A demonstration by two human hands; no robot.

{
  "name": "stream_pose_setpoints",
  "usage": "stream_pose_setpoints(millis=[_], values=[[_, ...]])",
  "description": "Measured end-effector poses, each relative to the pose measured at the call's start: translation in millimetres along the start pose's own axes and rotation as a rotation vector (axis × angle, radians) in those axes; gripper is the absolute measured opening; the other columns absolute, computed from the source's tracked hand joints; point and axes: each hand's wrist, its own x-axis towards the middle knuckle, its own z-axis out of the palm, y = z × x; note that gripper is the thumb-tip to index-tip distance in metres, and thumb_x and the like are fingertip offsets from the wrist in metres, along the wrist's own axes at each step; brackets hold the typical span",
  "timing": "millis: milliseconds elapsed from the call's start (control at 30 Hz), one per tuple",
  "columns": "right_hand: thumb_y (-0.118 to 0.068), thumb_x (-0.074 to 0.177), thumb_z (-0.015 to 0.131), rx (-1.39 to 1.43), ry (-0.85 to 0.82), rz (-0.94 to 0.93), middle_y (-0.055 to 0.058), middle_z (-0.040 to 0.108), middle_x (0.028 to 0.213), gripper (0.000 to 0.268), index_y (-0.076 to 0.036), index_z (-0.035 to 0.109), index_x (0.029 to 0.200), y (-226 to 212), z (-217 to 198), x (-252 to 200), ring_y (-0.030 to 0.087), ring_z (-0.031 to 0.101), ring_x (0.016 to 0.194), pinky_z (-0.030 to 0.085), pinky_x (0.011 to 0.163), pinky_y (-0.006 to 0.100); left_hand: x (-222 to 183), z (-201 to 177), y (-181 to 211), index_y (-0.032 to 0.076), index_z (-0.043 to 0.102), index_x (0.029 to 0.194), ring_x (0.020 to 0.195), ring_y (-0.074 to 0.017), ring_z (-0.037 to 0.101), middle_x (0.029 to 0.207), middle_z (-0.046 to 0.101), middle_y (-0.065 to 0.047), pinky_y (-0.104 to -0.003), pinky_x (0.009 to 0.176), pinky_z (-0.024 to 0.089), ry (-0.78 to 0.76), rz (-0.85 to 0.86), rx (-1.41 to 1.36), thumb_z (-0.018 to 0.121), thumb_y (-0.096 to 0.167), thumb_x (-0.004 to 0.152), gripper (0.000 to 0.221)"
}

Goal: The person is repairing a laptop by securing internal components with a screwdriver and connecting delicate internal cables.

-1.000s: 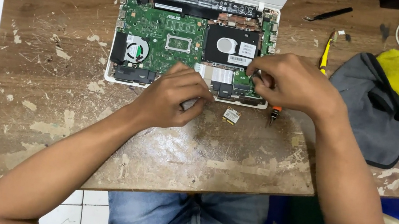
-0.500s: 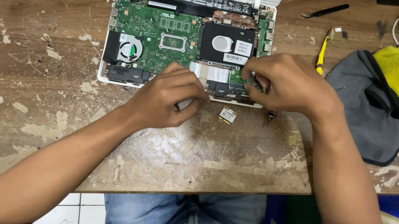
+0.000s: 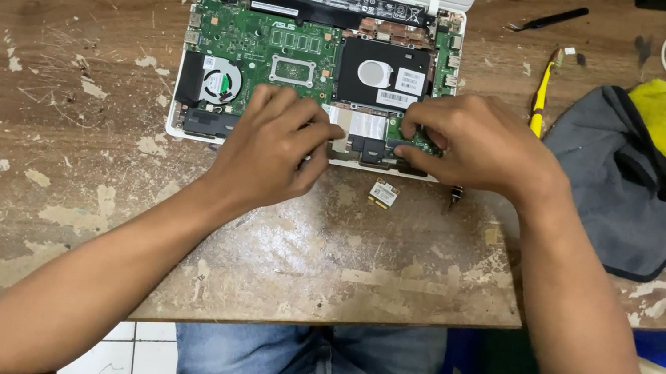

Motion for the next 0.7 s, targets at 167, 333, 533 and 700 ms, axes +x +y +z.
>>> stream_pose_setpoints(millis=[167, 333, 533, 700], values=[[-0.023, 0.087, 0.077, -0.007, -0.019, -0.004, 0.007, 0.061, 0.061, 0.022, -0.016, 0.075, 0.107, -5, 5, 5, 0.033, 0.063, 0.058, 0.053, 0.058, 0.047, -1, -5, 1, 0.009, 0.078, 0.096, 0.081, -0.0257, 0.055, 0.091, 0.064, -0.007, -0.042, 0.085, 0.039, -0.106, -0.034, 0.081, 0.066, 0.007, 0.083, 0.018], [-0.02, 0.09, 0.078, -0.01, 0.065, -0.049, 0.004, 0.063, 0.065, 0.014, -0.015, 0.076, 0.103, -11, 14, 6, 0.026, 0.064, 0.06, 0.054, 0.059, 0.04, -4, -4, -16, 0.01, 0.073, 0.103, 0.083, -0.0263, 0.056, 0.093, 0.062, -0.005, -0.041, 0.084, 0.039, -0.001, -0.106, 0.126, 0.063, 0.008, 0.079, 0.026], [-0.021, 0.092, 0.083, -0.028, 0.361, -0.18, 0.004, 0.065, 0.089, 0.022, -0.013, 0.075, 0.111, -17, 36, 19, 0.025, 0.064, 0.075, 0.052, 0.066, 0.038, -10, -4, -30, 0.011, 0.075, 0.089, 0.081, -0.0255, 0.053, 0.086, 0.059, -0.005, -0.041, 0.081, 0.037, 0.039, -0.2, 0.193, 0.068, 0.005, 0.074, 0.018], [-0.019, 0.094, 0.081, -0.023, 0.373, -0.259, 0.005, 0.067, 0.106, 0.025, -0.011, 0.074, 0.116, -29, 43, 25, 0.025, 0.063, 0.093, 0.048, 0.08, 0.037, -9, -3, -22, 0.012, 0.077, 0.091, 0.083, -0.026, 0.053, 0.088, 0.06, -0.006, -0.042, 0.084, 0.037, -0.023, -0.162, 0.093, 0.067, 0.005, 0.075, 0.02]])
